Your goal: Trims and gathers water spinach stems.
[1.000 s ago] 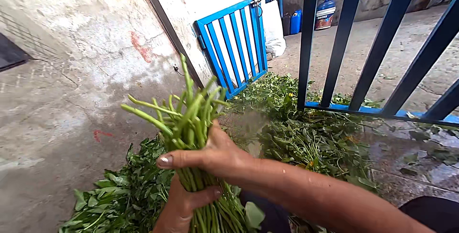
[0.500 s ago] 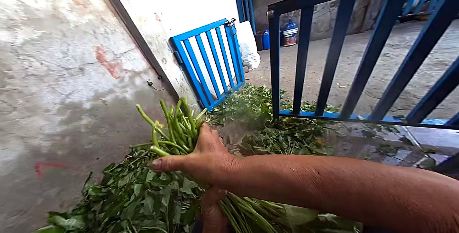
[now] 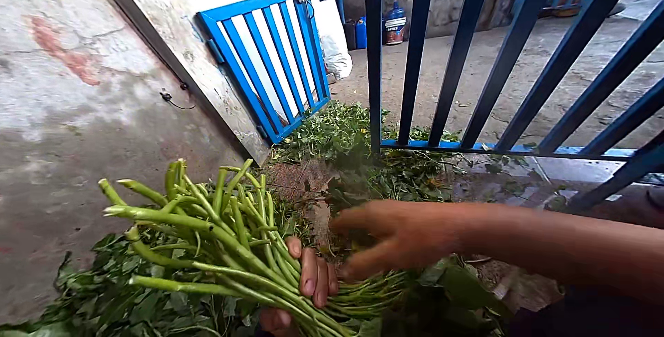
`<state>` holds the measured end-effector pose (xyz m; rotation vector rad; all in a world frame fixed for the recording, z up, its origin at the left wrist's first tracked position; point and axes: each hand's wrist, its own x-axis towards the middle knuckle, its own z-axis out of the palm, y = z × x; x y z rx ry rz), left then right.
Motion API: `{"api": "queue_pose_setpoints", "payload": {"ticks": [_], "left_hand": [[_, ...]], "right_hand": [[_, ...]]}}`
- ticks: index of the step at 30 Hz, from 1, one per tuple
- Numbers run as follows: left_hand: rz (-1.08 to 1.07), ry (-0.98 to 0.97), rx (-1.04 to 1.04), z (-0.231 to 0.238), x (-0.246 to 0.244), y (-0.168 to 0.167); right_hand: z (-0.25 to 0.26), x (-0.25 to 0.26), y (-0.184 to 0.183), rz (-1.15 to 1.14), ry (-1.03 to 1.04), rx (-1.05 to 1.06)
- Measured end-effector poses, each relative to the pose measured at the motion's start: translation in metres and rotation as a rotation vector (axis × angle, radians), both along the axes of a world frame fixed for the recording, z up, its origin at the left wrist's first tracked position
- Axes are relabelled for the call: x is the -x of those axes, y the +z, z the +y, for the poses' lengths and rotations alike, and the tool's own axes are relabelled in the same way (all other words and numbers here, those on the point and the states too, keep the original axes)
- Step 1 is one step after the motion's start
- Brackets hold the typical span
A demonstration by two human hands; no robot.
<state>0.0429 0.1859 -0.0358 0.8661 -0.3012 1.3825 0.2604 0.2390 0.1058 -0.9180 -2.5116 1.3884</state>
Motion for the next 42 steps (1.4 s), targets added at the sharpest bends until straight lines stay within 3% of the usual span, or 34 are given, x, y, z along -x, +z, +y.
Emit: {"api": "queue_pose_setpoints", "payload": {"ticks": [4,7,13,15,21,26,32,37,42], "left_hand": [[-0.033,-0.082,-0.021,0.007,0.005,0.004],[-0.036,-0.144,-0.033,0.013,0.001,-0.003],[-0.031,-0.177,-0.06,0.018,-0.021,-0.013],[-0.019,-0.213,-0.055,0.016,-0.029,-0.01],[0.013,-0.246,0.004,0.008,-0.033,-0.007],[0.044,-0.252,-0.056,0.007,-0.03,-0.025],[0.117,-0.274,-0.113,0.005,-0.022,-0.026],[0.016,-0.228,0.002,0.004,-0.029,-0.027],[0.038,-0.17,-0.005,0.002,-0.024,-0.018]], "right_hand": [[-0.014,-0.036,-0.047,-0.214,0.145,0.042],[-0.016,-0.043,-0.053,-0.22,0.133,0.044],[0.005,-0.006,-0.028,0.271,-0.076,-0.139],[0.002,0.016,-0.025,0.408,-0.16,-0.08],[-0.001,0.041,-0.021,0.541,-0.32,0.284],[-0.008,0.046,-0.021,0.544,-0.32,0.092],[-0.012,0.055,-0.022,0.441,-0.298,-0.437],[-0.002,0.049,-0.024,0.337,-0.354,-0.116],[-0.015,0.039,-0.006,0.386,-0.392,-0.266]]}}
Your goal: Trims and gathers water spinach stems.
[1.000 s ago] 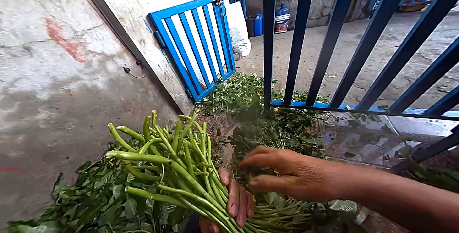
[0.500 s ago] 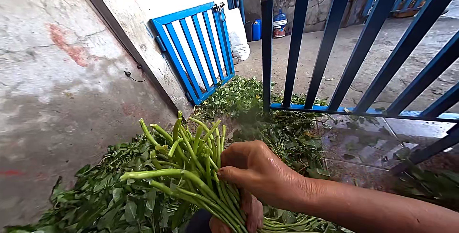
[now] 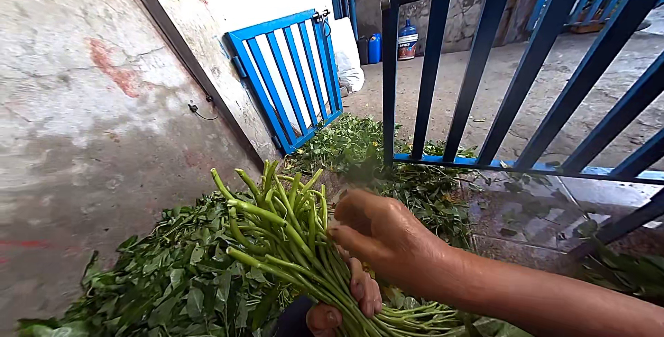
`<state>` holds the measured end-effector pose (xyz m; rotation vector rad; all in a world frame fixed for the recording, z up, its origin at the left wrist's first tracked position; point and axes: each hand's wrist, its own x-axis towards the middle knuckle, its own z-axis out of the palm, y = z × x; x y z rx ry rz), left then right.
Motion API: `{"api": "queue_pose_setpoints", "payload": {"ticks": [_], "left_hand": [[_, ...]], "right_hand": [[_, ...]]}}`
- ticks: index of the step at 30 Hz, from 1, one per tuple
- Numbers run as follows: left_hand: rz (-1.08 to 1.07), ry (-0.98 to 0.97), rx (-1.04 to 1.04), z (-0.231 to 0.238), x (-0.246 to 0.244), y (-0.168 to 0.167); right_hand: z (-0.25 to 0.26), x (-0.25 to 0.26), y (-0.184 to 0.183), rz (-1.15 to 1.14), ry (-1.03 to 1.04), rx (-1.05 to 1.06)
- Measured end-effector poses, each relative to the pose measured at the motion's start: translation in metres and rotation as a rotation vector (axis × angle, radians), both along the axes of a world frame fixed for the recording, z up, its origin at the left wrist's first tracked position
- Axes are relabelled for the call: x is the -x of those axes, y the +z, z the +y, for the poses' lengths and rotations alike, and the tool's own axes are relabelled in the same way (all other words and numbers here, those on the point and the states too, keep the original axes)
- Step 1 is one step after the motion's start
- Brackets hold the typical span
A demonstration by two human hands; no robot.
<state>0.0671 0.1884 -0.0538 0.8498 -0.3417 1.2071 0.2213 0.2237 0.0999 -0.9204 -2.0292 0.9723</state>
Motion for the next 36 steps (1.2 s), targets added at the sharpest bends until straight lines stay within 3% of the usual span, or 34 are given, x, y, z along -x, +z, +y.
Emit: {"api": "queue_pose_setpoints", "payload": {"ticks": [2,4,8,11,15,19,22,25,31,33,34,36], "left_hand": [[0.067,0.122,-0.077,-0.008,0.006,0.014],[0.105,0.381,-0.05,-0.019,0.008,0.032],[0.252,0.75,0.065,-0.005,0.033,0.073],[0.559,0.943,-0.192,0.018,0.078,0.111],[1.16,1.325,-0.393,-0.02,0.083,0.176],[1.619,1.412,-0.609,-0.039,0.073,0.134],[1.798,1.213,-0.362,-0.064,0.045,0.076],[1.767,1.115,-0.121,-0.08,0.009,0.024],[2.024,1.491,-0.275,-0.086,-0.038,0.012],[2.1,1.565,-0.363,-0.088,-0.039,0.009],[2.128,1.601,-0.408,-0.09,-0.038,0.007],[2.176,1.651,-0.479,-0.094,-0.037,0.008]], "right_hand": [[-0.01,0.0,0.014,-0.11,0.039,-0.057],[-0.017,0.007,0.024,-0.148,0.067,-0.09],[-0.028,0.027,0.041,0.122,0.088,-0.122],[-0.038,0.037,0.052,0.354,0.124,-0.162],[-0.051,0.046,0.039,0.755,0.228,0.008],[-0.072,0.042,-0.042,1.027,0.16,0.393],[-0.094,0.026,-0.093,1.096,0.02,0.653],[-0.104,0.004,-0.123,1.114,-0.12,0.8],[-0.098,-0.038,-0.162,1.255,0.022,0.937],[-0.104,-0.055,-0.165,1.113,0.021,0.878],[-0.109,-0.068,-0.162,0.935,-0.015,0.842],[-0.12,-0.096,-0.143,0.365,-0.043,0.765]]}}
